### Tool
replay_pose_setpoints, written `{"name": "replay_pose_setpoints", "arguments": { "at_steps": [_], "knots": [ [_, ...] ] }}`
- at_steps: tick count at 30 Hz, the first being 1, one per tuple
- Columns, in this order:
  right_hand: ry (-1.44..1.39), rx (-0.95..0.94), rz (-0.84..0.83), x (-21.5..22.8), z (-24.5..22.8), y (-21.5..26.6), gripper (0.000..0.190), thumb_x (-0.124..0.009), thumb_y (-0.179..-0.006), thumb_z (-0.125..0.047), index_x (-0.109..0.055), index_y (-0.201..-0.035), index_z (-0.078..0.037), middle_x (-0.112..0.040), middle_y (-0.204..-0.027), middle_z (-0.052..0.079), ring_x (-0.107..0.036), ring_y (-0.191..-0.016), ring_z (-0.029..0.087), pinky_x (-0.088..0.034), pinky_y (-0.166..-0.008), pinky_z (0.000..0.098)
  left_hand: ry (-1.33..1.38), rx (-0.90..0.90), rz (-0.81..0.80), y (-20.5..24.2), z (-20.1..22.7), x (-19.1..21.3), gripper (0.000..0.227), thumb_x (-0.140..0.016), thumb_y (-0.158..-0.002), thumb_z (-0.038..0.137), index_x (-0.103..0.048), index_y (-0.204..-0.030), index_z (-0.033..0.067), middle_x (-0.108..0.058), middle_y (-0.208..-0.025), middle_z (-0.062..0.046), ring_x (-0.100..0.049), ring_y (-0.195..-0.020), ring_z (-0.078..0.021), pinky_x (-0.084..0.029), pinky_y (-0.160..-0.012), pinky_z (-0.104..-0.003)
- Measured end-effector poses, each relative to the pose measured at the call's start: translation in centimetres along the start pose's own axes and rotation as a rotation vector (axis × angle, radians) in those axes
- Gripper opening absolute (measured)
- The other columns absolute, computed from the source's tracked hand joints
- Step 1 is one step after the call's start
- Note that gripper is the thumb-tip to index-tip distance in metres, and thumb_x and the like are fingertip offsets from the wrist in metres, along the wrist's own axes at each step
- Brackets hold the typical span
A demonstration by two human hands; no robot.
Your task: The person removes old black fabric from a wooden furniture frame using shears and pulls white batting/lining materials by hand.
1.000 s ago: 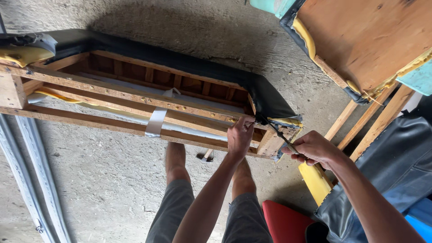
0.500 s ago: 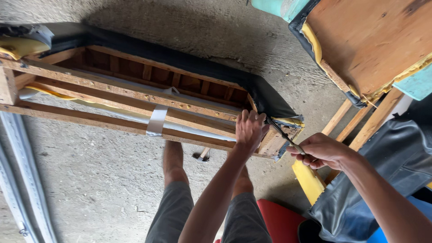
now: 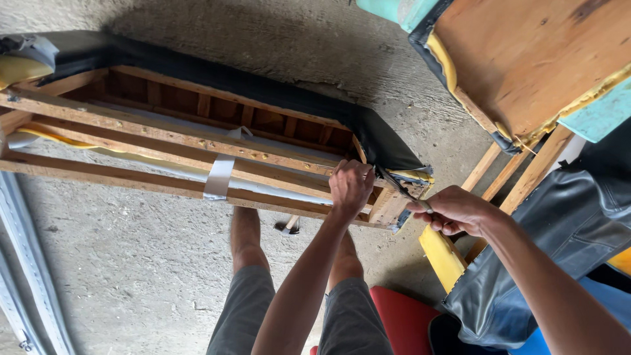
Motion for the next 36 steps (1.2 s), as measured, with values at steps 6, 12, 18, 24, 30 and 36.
{"name": "replay_pose_setpoints", "arguments": {
  "at_steps": [6,12,18,24,30,36],
  "knots": [
    [0.001,0.035,-0.053,-0.2,0.1,1.8,0.042,-0.079,-0.085,-0.040,-0.072,-0.074,0.000,-0.060,-0.057,0.004,-0.051,-0.046,0.012,-0.034,-0.038,0.0255,-0.019,-0.007,0.008,-0.1,0.5,1.5,0.008,-0.076,-0.088,0.013,-0.081,-0.089,0.0067,-0.076,-0.076,-0.008,-0.060,-0.054,-0.0143,-0.047,-0.042,-0.028],
    [-0.053,-0.003,-0.032,-0.4,-1.8,1.3,0.041,-0.079,-0.087,-0.039,-0.071,-0.074,-0.001,-0.056,-0.057,0.004,-0.047,-0.046,0.013,-0.033,-0.038,0.0263,0.013,-0.060,0.092,0.7,0.7,2.3,0.006,-0.077,-0.086,0.014,-0.080,-0.088,0.0094,-0.077,-0.081,-0.007,-0.063,-0.064,-0.0141,-0.049,-0.048,-0.027],
    [0.147,-0.033,-0.058,0.3,-5.2,1.1,0.041,-0.083,-0.084,-0.038,-0.067,-0.068,-0.004,-0.060,-0.057,0.005,-0.044,-0.042,0.009,-0.028,-0.036,0.0240,0.006,-0.084,0.062,1.6,0.1,2.0,0.005,-0.080,-0.087,0.012,-0.081,-0.089,0.0081,-0.078,-0.083,-0.008,-0.064,-0.062,-0.0129,-0.049,-0.044,-0.026],
    [0.237,-0.081,-0.008,-1.0,-7.4,-0.2,0.042,-0.084,-0.083,-0.039,-0.068,-0.064,-0.005,-0.062,-0.053,0.004,-0.043,-0.039,0.008,-0.027,-0.035,0.0233,0.064,-0.119,0.071,2.7,1.1,4.0,0.007,-0.080,-0.085,0.010,-0.080,-0.090,0.0068,-0.078,-0.085,-0.006,-0.066,-0.068,-0.0151,-0.055,-0.056,-0.029],
    [0.333,-0.124,0.016,-2.8,-7.0,-1.9,0.047,-0.089,-0.078,-0.042,-0.067,-0.060,-0.005,-0.060,-0.051,0.005,-0.041,-0.039,0.008,-0.026,-0.035,0.0231,0.134,-0.151,0.101,4.3,0.9,4.5,0.005,-0.078,-0.087,0.007,-0.079,-0.092,0.0078,-0.078,-0.090,-0.006,-0.070,-0.076,-0.0152,-0.058,-0.065,-0.030],
    [0.240,-0.107,-0.043,-3.6,-5.2,-2.5,0.043,-0.085,-0.083,-0.037,-0.069,-0.063,-0.003,-0.060,-0.052,0.005,-0.044,-0.038,0.009,-0.025,-0.032,0.0231,0.163,-0.136,0.088,5.7,0.9,5.6,0.008,-0.080,-0.085,0.005,-0.078,-0.092,0.0079,-0.076,-0.090,-0.004,-0.068,-0.079,-0.0174,-0.058,-0.070,-0.032]
  ]
}}
Point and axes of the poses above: each hand's wrist, its own y-axis away from the middle knuckle, its own x-axis out of the back of the hand, z = x × y, the point moved 5 cm from there along -y, towards the middle knuckle
